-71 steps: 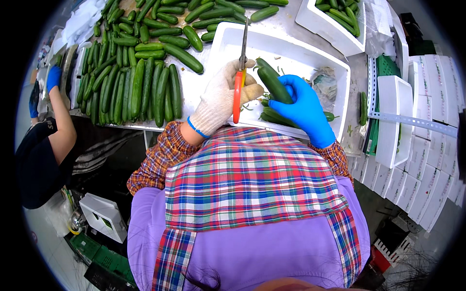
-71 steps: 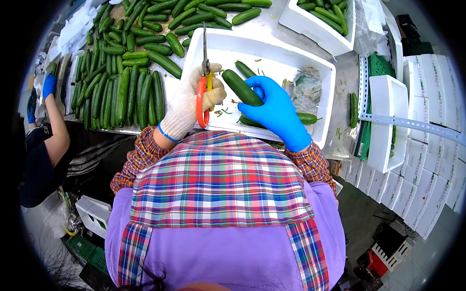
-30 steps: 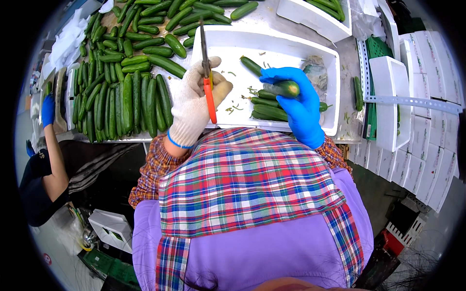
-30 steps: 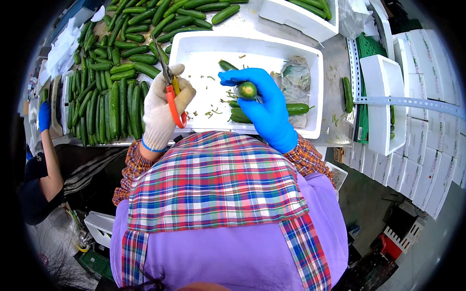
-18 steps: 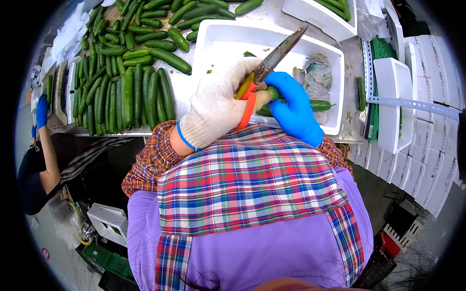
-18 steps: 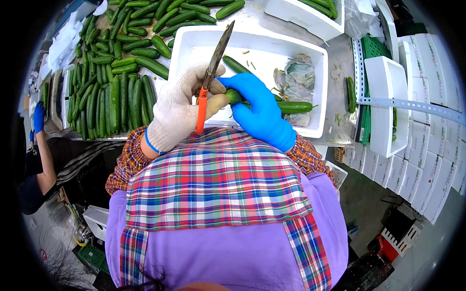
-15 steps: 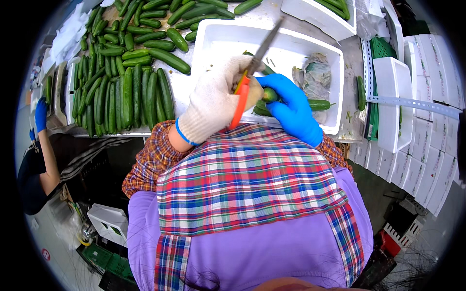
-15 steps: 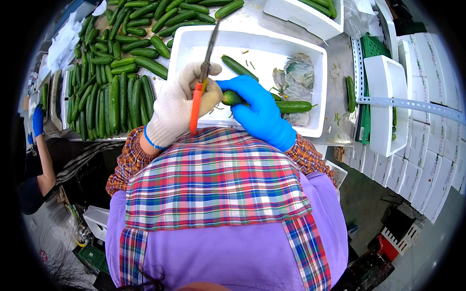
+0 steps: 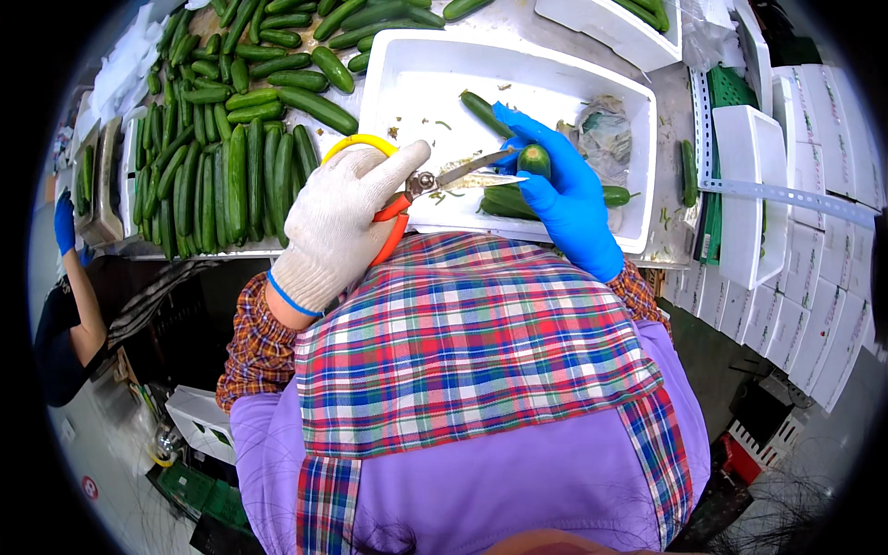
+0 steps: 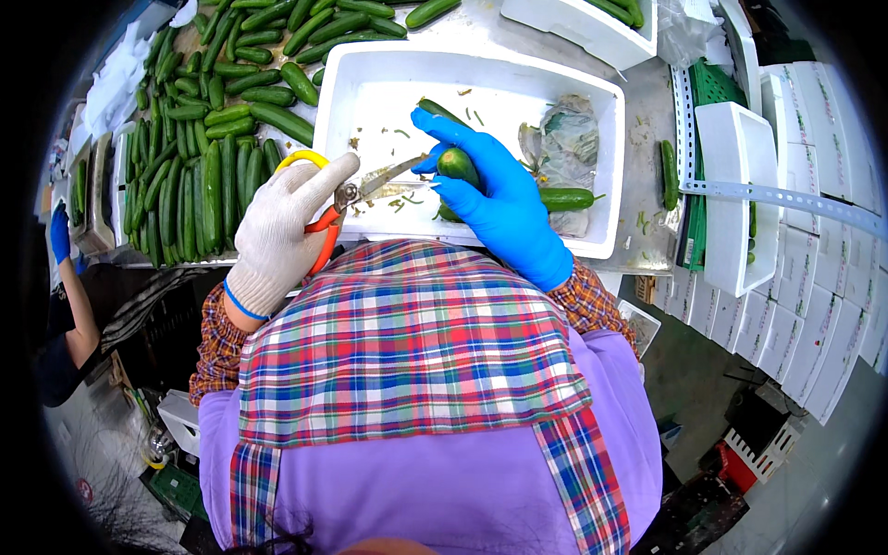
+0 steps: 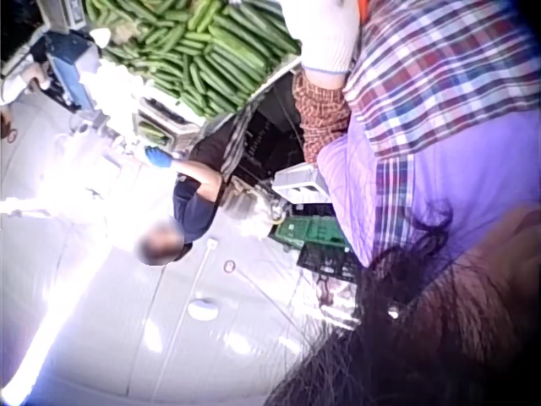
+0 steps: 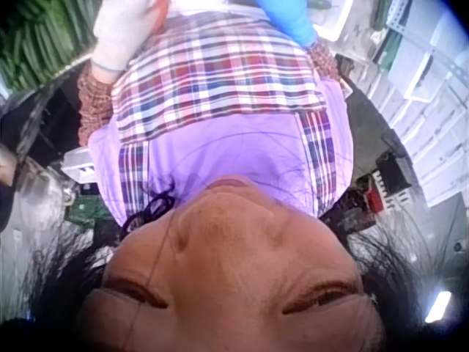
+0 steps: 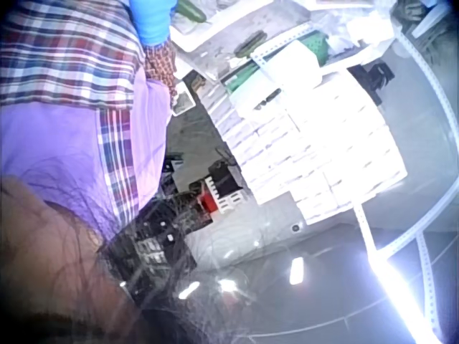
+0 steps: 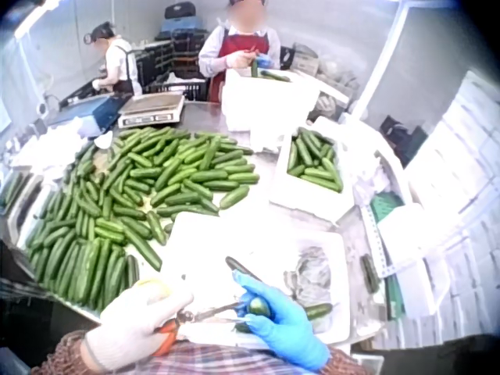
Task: The person trims the ends off cucumbers using a pair of shears, placing the trimmed cucumbers into a white plastic bin and the discarded ends into a pile on the table.
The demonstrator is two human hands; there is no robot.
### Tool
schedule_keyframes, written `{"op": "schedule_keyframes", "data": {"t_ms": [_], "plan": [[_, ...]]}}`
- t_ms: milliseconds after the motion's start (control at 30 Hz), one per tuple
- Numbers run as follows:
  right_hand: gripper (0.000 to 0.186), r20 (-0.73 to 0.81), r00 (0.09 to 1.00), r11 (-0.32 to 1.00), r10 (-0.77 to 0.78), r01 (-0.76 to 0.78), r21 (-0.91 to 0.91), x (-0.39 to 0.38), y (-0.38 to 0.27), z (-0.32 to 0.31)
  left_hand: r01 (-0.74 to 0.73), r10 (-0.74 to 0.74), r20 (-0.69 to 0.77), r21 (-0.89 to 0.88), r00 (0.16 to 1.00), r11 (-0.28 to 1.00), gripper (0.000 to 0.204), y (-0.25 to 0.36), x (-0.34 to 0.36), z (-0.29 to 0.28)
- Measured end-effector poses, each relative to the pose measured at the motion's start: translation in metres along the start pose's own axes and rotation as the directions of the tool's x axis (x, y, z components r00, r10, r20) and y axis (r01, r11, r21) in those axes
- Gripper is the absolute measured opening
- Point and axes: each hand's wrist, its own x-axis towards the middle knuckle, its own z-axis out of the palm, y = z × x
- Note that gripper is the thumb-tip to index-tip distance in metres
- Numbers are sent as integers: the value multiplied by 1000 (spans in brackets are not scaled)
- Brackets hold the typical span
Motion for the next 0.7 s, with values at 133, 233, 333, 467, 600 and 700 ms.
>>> {"op": "schedule_keyframes", "data": {"t_ms": [133, 233, 333, 467, 600, 700], "plan": [[51, 14, 1000, 1000, -10, 10, -10, 0, -2, 0, -43, 44, -9, 73, 999, 996, 58, 2, -2, -1], [51, 28, 999, 999, 17, -16, -36, -1, -6, 1, -35, 35, 1, 97, 999, 995, 58, 4, -2, -1], [51, 25, 1000, 1000, 4, -4, 17, -1, -5, 1, -36, 36, -2, 105, 999, 994, 57, 3, -4, 0], [50, 31, 999, 1000, 15, -16, 20, -1, -4, 1, -5, 1, 36, 125, 999, 992, 56, 6, -6, 0], [48, 44, 999, 999, 14, -16, 46, -1, -6, 1, -15, 13, 17, 138, 1000, 990, 56, 3, -10, 5], [46, 46, 998, 997, 32, -35, 73, 0, -6, 2, -7, 5, 19, 145, 1000, 989, 57, 3, -11, 7]]}}
